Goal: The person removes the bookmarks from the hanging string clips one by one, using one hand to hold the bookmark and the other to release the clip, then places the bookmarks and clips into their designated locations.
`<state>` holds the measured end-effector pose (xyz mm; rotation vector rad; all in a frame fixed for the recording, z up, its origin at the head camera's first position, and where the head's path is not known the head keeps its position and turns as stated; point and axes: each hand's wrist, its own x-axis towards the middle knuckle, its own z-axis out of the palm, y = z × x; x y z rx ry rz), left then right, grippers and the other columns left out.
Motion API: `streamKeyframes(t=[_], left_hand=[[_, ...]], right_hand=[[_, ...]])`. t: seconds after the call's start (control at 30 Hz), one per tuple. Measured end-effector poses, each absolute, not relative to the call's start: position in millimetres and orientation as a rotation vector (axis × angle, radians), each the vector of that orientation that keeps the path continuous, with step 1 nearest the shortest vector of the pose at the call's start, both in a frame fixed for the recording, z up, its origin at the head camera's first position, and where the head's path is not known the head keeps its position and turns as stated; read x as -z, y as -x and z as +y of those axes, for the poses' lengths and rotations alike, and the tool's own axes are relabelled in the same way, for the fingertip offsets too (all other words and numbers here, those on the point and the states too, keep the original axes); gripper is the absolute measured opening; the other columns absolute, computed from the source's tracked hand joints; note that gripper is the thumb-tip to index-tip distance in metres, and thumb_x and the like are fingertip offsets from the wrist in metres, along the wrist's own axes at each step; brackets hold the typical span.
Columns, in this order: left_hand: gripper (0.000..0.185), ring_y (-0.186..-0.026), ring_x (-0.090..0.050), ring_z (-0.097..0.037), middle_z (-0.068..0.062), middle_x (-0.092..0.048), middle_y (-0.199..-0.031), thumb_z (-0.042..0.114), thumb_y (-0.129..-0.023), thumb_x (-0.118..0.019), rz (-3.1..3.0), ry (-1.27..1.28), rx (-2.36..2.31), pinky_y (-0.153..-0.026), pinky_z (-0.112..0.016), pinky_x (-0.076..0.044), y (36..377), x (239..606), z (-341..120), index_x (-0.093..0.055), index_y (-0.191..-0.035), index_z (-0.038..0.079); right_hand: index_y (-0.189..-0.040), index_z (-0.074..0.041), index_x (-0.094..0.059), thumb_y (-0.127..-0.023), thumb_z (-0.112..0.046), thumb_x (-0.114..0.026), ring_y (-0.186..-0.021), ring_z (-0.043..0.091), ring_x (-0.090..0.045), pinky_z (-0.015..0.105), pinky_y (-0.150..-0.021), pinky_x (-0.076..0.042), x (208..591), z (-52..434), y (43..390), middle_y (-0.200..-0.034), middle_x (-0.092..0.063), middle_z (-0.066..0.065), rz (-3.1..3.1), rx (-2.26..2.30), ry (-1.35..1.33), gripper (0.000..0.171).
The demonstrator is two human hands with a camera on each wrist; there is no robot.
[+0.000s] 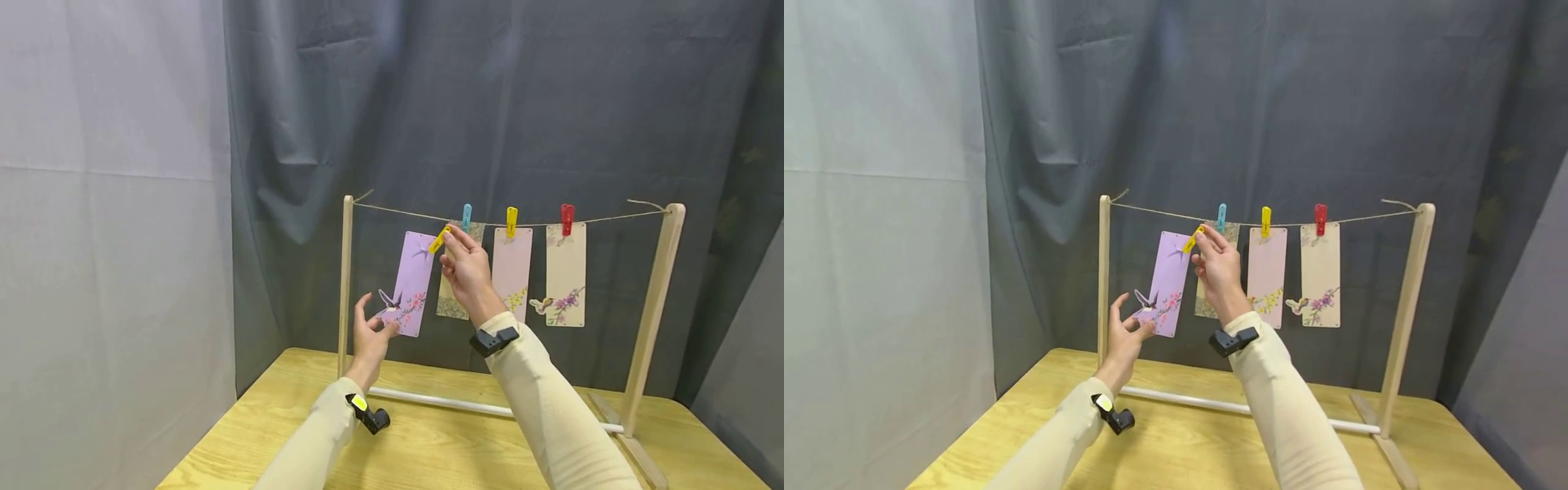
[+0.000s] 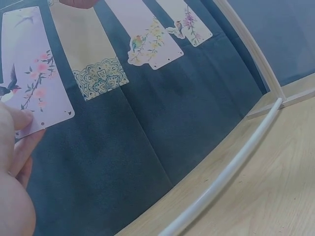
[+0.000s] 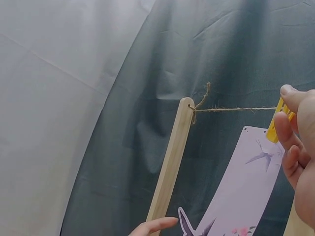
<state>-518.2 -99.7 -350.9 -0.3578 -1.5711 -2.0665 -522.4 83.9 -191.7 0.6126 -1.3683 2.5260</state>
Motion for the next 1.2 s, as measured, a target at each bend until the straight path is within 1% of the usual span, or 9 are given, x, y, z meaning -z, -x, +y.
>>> streamKeyframes(t=[0.17,0.37,0.47,0.6,0.73,0.87,0.97,1.1,1.2], left_hand=[[0.085,-0.093,-0.072,-0.032,-0.022,-0.072,-0.113,-0.013,-0.089,-0.069,-1.561,0.375,2.073,-0.083,-0.034,-0.055,514,351,-99,-0.034,-0.157,0.023],[0.084,-0.092,-0.073,-0.031,-0.023,-0.071,-0.116,-0.011,-0.089,-0.07,-1.567,0.385,2.079,-0.085,-0.034,-0.053,510,352,-100,-0.033,-0.157,0.023],[0.085,-0.093,-0.073,-0.034,-0.026,-0.069,-0.118,-0.013,-0.09,-0.068,-1.584,0.388,2.083,-0.086,-0.036,-0.054,503,351,-99,-0.03,-0.159,0.02],[0.085,-0.096,-0.071,-0.033,-0.027,-0.069,-0.118,-0.013,-0.091,-0.068,-1.596,0.378,2.085,-0.085,-0.035,-0.054,501,353,-99,-0.029,-0.16,0.018],[0.084,-0.095,-0.071,-0.029,-0.021,-0.071,-0.118,-0.009,-0.091,-0.071,-1.604,0.366,2.089,-0.086,-0.035,-0.052,501,360,-98,-0.032,-0.158,0.024],[0.085,-0.092,-0.072,-0.03,-0.018,-0.072,-0.117,-0.008,-0.091,-0.071,-1.618,0.355,2.088,-0.091,-0.04,-0.05,498,366,-98,-0.032,-0.158,0.026],[0.085,-0.09,-0.073,-0.031,-0.016,-0.072,-0.115,-0.007,-0.091,-0.071,-1.642,0.334,2.081,-0.093,-0.043,-0.047,493,373,-99,-0.031,-0.158,0.028],[0.084,-0.091,-0.072,-0.03,-0.016,-0.072,-0.115,-0.004,-0.093,-0.071,-1.678,0.313,2.062,-0.091,-0.041,-0.046,487,382,-102,-0.031,-0.158,0.03],[0.084,-0.093,-0.071,-0.029,-0.018,-0.07,-0.117,-0.003,-0.093,-0.072,-1.691,0.301,2.06,-0.084,-0.037,-0.049,485,389,-104,-0.03,-0.158,0.031]], right_hand=[[-0.147,-0.012,-0.058,-0.104,-0.017,-0.065,-0.056,0.004,-0.057,0.016,-0.049,-0.04,194,88,521,-0.145,-0.052,0.007,-1.372,-2.511,-0.63,0.044],[-0.151,-0.008,-0.052,-0.104,-0.018,-0.065,-0.058,0.004,-0.056,0.017,-0.05,-0.039,193,94,515,-0.143,-0.052,0.004,-1.402,-2.481,-0.654,0.05],[-0.152,-0.007,-0.051,-0.104,-0.016,-0.064,-0.059,0.005,-0.054,0.017,-0.051,-0.038,195,98,513,-0.14,-0.051,0.002,-1.418,-2.474,-0.657,0.05],[-0.152,-0.006,-0.05,-0.105,-0.016,-0.063,-0.058,0.005,-0.053,0.017,-0.051,-0.037,199,103,511,-0.138,-0.051,0.001,-1.441,-2.46,-0.659,0.05],[-0.152,-0.005,-0.05,-0.105,-0.017,-0.063,-0.057,0.005,-0.053,0.016,-0.05,-0.037,203,109,509,-0.136,-0.051,0.0,-1.448,-2.466,-0.653,0.051],[-0.152,-0.006,-0.05,-0.104,-0.019,-0.066,-0.058,0.005,-0.053,0.017,-0.051,-0.038,209,115,506,-0.134,-0.053,0.001,-1.492,-2.441,-0.633,0.053],[-0.152,-0.006,-0.05,-0.103,-0.02,-0.067,-0.058,0.005,-0.053,0.017,-0.051,-0.039,215,119,503,-0.129,-0.056,0.002,-1.54,-2.408,-0.613,0.054],[-0.152,-0.006,-0.05,-0.102,-0.021,-0.068,-0.059,0.006,-0.053,0.017,-0.051,-0.04,223,125,499,-0.124,-0.058,0.003,-1.583,-2.382,-0.594,0.055],[-0.152,-0.007,-0.051,-0.102,-0.024,-0.069,-0.06,0.006,-0.054,0.018,-0.052,-0.041,227,130,497,-0.127,-0.058,0.003,-1.624,-2.349,-0.585,0.056]])
